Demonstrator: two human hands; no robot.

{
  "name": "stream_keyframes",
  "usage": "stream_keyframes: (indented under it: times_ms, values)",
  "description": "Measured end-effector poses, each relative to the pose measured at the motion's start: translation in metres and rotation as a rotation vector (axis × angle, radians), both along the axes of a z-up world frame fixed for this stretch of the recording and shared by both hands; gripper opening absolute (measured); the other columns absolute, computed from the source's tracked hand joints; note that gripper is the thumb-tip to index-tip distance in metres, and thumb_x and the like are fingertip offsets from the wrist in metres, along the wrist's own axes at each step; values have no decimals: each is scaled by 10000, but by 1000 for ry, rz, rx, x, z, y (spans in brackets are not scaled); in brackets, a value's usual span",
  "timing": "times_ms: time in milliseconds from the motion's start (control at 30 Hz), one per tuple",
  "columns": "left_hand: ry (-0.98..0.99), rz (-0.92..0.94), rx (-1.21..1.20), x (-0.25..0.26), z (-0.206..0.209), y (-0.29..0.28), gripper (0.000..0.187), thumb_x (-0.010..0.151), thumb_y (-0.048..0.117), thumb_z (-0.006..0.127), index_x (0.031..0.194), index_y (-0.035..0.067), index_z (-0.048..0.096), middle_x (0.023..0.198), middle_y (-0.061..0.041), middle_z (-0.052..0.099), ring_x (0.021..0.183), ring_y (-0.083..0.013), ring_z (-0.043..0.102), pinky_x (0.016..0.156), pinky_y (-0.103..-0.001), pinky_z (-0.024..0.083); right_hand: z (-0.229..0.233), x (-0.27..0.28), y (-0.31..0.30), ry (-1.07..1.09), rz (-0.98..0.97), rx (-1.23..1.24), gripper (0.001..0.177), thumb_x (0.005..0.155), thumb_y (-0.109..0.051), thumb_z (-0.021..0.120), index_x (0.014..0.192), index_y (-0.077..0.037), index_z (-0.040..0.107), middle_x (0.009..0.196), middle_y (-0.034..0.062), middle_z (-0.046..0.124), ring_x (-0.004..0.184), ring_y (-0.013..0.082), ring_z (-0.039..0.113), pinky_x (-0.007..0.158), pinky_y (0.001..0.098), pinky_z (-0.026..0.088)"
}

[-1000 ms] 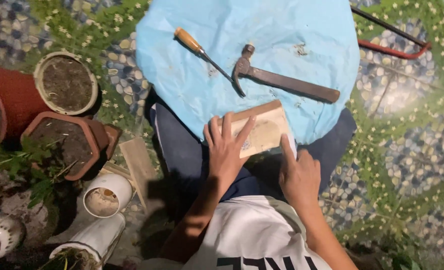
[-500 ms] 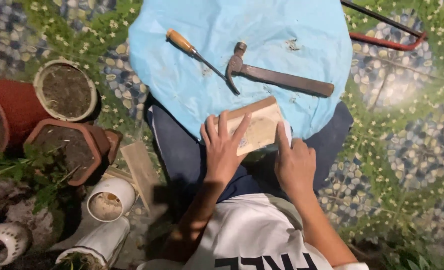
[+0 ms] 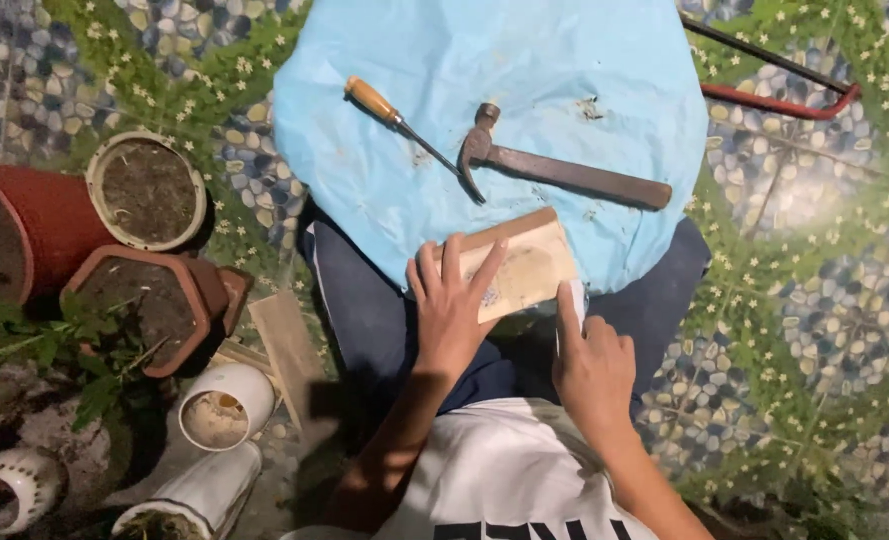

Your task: Sanding the surfaces and edges of a small wooden block by hand using sandpaper.

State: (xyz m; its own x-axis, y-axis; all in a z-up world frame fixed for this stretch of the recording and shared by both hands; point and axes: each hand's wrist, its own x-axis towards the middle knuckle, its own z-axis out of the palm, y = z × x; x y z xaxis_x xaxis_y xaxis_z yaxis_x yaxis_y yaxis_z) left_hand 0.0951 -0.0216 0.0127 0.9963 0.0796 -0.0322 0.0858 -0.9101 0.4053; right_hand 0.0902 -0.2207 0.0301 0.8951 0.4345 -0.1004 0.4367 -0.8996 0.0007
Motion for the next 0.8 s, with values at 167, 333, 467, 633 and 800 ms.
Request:
stream_keyframes:
  times_ms: [167,333,467,633,800]
  values:
    - [9,-15,-2,-1,1,-1,1140,649,245,977,1595,284,342,1459,-270,364,1294,-505,317,1036,-730,275,-9,20,8,-67,-11,33,741,881,-18,586,1589,-207,477,763,59,465,590,249,459,613,394,354]
    - [-21,3,-9,3,-2,1,1149,617,235,981,1585,281,365,1456,-265,373,1292,-510,321,1034,-747,269,-4,13,5,-101,41,37,739,875,-26,587,1581,-220,486,763,54,470,624,250,520,623,392,359]
    - [1,-1,0,-1,-3,-2,1168,630,244,980,1600,301,332,1463,-261,368,1292,-499,322,1036,-732,269,-10,18,7,-91,1,46,690,904,-68,608,1572,-209,508,759,47,474,620,256,517,633,384,365]
    - [-24,-7,28,0,1,0,1163,630,259,984,1597,285,338,1450,-265,379,1287,-501,334,1036,-720,278,-2,17,12,-119,2,67,771,818,-38,654,1563,-183,519,745,54,466,642,266,544,648,393,398]
    - [-7,-9,49,-1,-2,-1,1169,633,285,979,1601,306,324,1449,-258,375,1289,-501,339,1025,-721,297,-1,12,1,-38,22,31,877,754,-79,725,1584,-237,491,754,38,486,672,265,583,663,405,408]
